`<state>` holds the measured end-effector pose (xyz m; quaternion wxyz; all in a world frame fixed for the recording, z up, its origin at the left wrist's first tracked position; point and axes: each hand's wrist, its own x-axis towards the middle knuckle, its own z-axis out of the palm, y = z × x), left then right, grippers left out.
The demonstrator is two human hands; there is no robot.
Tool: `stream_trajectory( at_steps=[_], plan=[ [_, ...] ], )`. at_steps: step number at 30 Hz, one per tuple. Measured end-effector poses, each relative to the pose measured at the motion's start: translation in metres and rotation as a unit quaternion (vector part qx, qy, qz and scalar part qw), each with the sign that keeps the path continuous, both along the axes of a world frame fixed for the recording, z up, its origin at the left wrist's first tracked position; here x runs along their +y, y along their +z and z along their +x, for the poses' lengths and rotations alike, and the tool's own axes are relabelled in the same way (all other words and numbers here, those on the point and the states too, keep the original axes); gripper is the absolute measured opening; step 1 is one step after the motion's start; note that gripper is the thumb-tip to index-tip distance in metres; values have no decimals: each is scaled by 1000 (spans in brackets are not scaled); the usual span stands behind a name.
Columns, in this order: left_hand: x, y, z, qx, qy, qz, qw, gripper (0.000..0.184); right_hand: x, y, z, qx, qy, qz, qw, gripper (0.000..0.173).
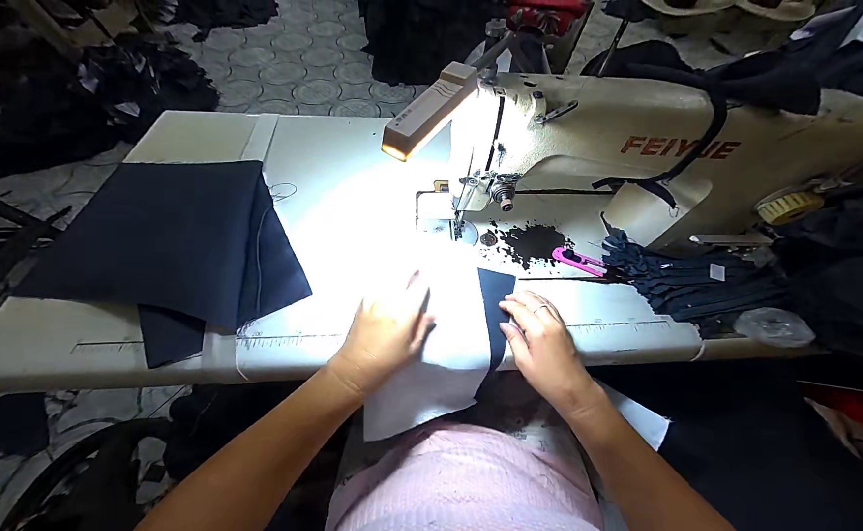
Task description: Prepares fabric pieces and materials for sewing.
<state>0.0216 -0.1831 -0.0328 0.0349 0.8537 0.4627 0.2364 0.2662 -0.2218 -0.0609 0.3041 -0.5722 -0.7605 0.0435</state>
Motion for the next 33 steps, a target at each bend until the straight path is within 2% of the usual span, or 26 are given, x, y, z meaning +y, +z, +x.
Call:
stream_trajectory(
  at_steps=[3, 6, 7, 11, 13, 14, 16, 18, 20, 22, 23, 25, 28, 33],
  plan=[
    [-14, -5, 28, -23, 16, 0, 1000, 55, 5, -3, -6, -6, 39, -1, 999, 30],
    [-13, -18, 37, -38, 16, 6, 999, 26, 10, -3, -9, -6, 49, 6, 999, 28],
    [-10, -20, 34, -57, 5, 12, 998, 20, 12, -2, -8, -3, 50, 5, 999, 27],
    [-6, -16, 22, -167, -49, -1, 985, 20, 15, -3, -5, 4, 59, 2, 998, 26],
    [-6, -9, 20, -202, -124, -18, 971, 20, 16, -1, -4, -2, 62, 5, 998, 24],
    [-6, -6, 21, -195, -166, -39, 966, 22, 17, 1, -4, 3, 63, 6, 998, 24],
    [-3, -4, 24, -119, -230, -87, 962, 33, 20, 5, -6, 31, 46, 9, 998, 27],
    [4, -8, 23, -50, -252, -111, 960, 40, 23, 9, -9, 63, 24, 15, 998, 29],
    [14, -15, 20, -41, -219, -81, 971, 33, 28, 7, -10, 62, 38, 26, 997, 40],
    [26, -17, 15, 0, -156, -89, 984, 51, 34, 6, -10, -2, 69, -1, 998, 51],
    [34, -16, 12, 30, -132, -102, 986, 64, 38, 9, -9, -53, 76, -42, 995, 56],
    [51, -17, 8, 73, -107, -106, 986, 74, 51, 20, -10, -128, 75, -169, 974, 64],
    [77, -18, 5, 95, -120, -92, 984, 75, 73, 35, -10, -154, 62, -233, 958, 74],
    [100, -15, 3, 113, -145, -99, 978, 76, 86, 36, -13, -150, 52, -225, 961, 74]
  ],
)
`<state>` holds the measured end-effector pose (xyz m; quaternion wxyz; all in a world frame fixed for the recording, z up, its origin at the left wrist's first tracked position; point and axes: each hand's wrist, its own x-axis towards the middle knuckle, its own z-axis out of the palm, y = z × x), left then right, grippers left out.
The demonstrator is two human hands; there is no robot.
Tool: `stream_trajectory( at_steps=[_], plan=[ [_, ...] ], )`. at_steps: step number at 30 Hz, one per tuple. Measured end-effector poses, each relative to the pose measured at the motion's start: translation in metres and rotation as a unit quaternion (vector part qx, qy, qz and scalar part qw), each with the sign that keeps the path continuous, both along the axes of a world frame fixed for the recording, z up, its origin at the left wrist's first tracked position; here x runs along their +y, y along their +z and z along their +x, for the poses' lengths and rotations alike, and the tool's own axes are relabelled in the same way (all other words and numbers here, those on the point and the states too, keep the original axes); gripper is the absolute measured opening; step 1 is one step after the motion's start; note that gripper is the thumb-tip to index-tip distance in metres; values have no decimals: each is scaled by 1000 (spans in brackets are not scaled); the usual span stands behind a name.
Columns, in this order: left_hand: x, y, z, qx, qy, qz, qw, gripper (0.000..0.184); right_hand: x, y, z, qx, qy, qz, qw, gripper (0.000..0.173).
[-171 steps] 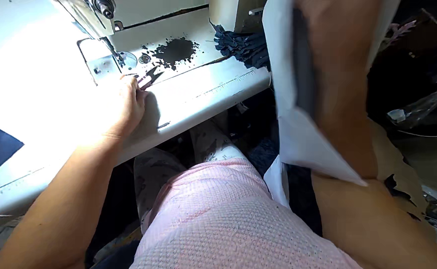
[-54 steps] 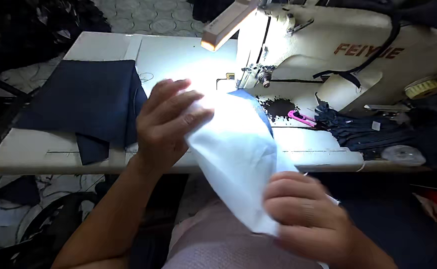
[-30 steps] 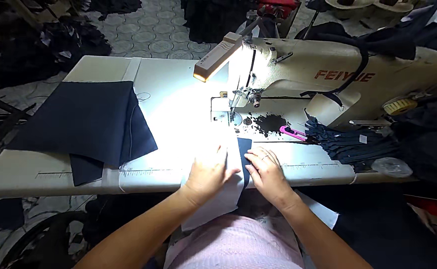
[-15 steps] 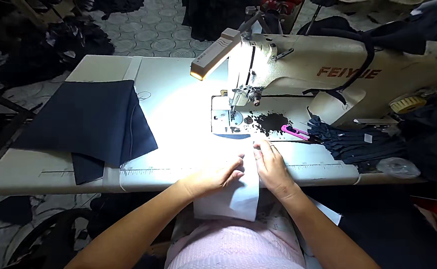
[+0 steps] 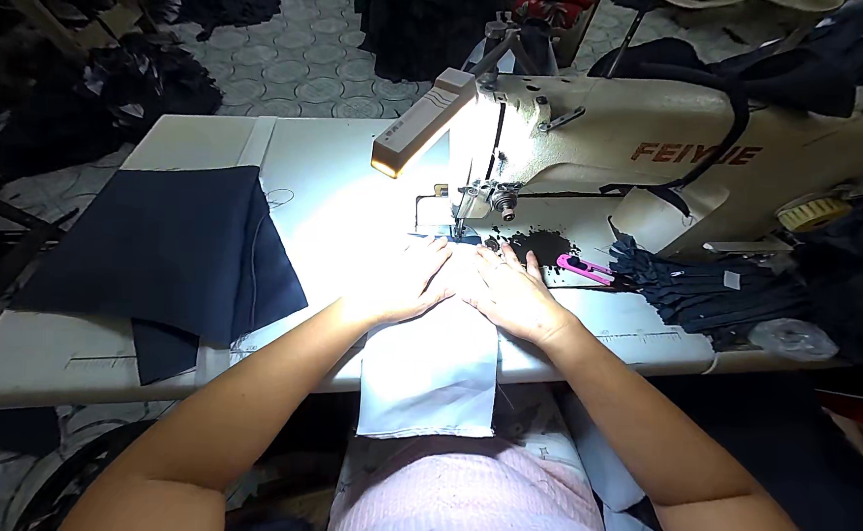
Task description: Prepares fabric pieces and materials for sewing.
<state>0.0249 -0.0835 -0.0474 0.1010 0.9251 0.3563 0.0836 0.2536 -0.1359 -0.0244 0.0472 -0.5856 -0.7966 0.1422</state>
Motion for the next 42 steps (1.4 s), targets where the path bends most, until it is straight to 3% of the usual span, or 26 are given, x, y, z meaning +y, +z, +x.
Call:
stream_trajectory(
  at_steps=[4, 6, 10, 13, 15, 18, 20, 24, 25, 27, 30, 32, 35, 37, 42],
  plan=[
    [-5, 0, 0, -14, 5, -5, 1000, 74, -15, -13, 2, 28, -7, 42, 999, 66],
    [-20, 4, 3, -25, 21, 19, 999, 70, -38, -26, 7, 104, -18, 133, 986, 57],
    [-44, -1, 3, -64, 32, 33, 997, 72, -92, -56, 45, 279, -23, 444, 851, 22],
    [-42, -27, -7, -74, 43, 13, 996, 80, -133, -89, 110, 187, -149, 544, 804, 15],
    [-33, -41, -15, -75, 44, 7, 996, 80, -157, -108, 165, 100, -274, 499, 816, 17],
    [-23, -54, -25, -78, 44, 18, 996, 77, -184, -109, 247, 65, -489, 270, 827, 25],
    [-16, -67, -34, -86, 49, 13, 995, 75, -194, -109, 295, 59, -600, 153, 783, 33],
    [-8, -81, -42, -115, 42, -11, 992, 72, -207, -132, 357, 67, -721, 35, 689, 58],
    [-8, -81, -42, -116, 41, -7, 992, 71, -209, -140, 365, 78, -733, 10, 675, 60],
    [-10, -72, -37, -117, 34, -3, 993, 72, -211, -149, 373, 79, -734, -7, 674, 45],
    [-11, -72, -36, -122, 36, -13, 992, 74, -213, -148, 376, 30, -693, -39, 719, 30],
    [-9, -72, -37, -121, 35, -9, 992, 75, -213, -151, 383, -8, -669, -34, 743, 33],
    [-8, -73, -36, -127, 35, -7, 991, 77, -217, -153, 393, 18, -684, -23, 729, 55],
    [-3, -79, -38, -137, 35, -1, 990, 77, -219, -151, 395, 38, -684, -34, 728, 47],
    [-7, -63, -31, -99, 37, 36, 994, 80, -223, -138, 392, -22, -596, -68, 800, 27]
  ],
)
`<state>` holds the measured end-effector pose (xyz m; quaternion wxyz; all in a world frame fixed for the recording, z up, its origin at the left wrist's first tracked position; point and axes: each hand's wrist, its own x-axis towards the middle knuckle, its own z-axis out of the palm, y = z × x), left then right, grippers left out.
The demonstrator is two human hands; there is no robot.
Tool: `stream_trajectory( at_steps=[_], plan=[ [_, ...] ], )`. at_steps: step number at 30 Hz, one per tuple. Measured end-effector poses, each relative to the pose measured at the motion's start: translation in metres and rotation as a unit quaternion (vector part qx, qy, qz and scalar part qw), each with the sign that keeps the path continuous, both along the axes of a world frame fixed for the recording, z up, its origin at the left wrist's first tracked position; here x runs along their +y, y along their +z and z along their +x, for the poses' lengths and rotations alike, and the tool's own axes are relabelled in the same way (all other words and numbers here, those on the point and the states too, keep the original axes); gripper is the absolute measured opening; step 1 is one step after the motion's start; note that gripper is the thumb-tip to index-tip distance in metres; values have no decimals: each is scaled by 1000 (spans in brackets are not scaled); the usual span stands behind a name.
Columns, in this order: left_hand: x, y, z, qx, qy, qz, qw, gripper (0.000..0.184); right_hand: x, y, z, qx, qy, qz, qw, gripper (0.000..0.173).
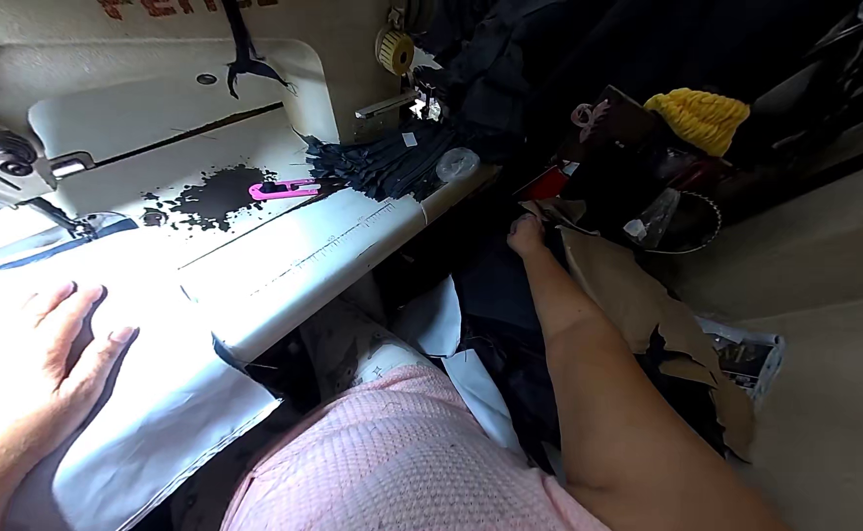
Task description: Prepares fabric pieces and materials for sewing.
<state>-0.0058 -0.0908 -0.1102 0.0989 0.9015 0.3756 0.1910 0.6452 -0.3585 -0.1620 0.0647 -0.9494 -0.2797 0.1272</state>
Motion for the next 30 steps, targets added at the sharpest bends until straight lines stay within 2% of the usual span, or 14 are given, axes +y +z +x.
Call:
stream_trajectory(
  at_steps=[3, 6, 7, 10, 13, 17, 19, 20, 22, 24, 25, 27, 28, 30],
  plan=[
    [-2, 7, 3, 13, 1, 9, 1000, 84, -10, -11, 24, 37, 27, 54, 998, 28],
    [-2, 12, 4, 9, -12, -1, 1000, 83, -22, 8, 22, 132, -63, 67, 987, 74],
    [-1, 13, 3, 11, -14, -4, 1000, 84, -25, 15, 18, 150, -78, 46, 985, 81],
    [-8, 27, 4, 17, -10, -18, 1000, 88, -28, 43, -4, 194, -49, -8, 980, 71],
    [-25, 41, 0, -27, 2, -24, 999, 77, -25, 54, -20, 194, 23, 115, 974, 56],
    [-80, 70, 15, -158, -32, -22, 987, 48, -15, 120, -100, 172, 242, 150, 943, 55],
    [-107, 88, 38, -211, -106, -13, 972, 43, -13, 168, -175, 166, 415, 115, 887, 48],
    [-121, 96, 52, -232, -156, -25, 960, 49, -12, 184, -212, 157, 510, 118, 837, 44],
    [-148, 110, 76, -236, -260, -77, 933, 79, -8, 207, -280, 209, 663, 134, 706, 40],
    [-173, 123, 88, -205, -343, -132, 907, 97, -5, 232, -330, 285, 741, 122, 595, 34],
    [-184, 130, 86, -193, -368, -156, 896, 89, -3, 244, -346, 297, 764, 128, 559, 26],
    [-199, 144, 66, -196, -379, -160, 890, 40, 5, 263, -359, 294, 782, 155, 528, 19],
    [-206, 152, 50, -205, -369, -143, 895, 26, 12, 272, -359, 289, 788, 151, 522, 26],
    [-216, 173, 0, -191, -288, -61, 936, 25, 29, 280, -356, 302, 806, 94, 501, 48]
  ],
)
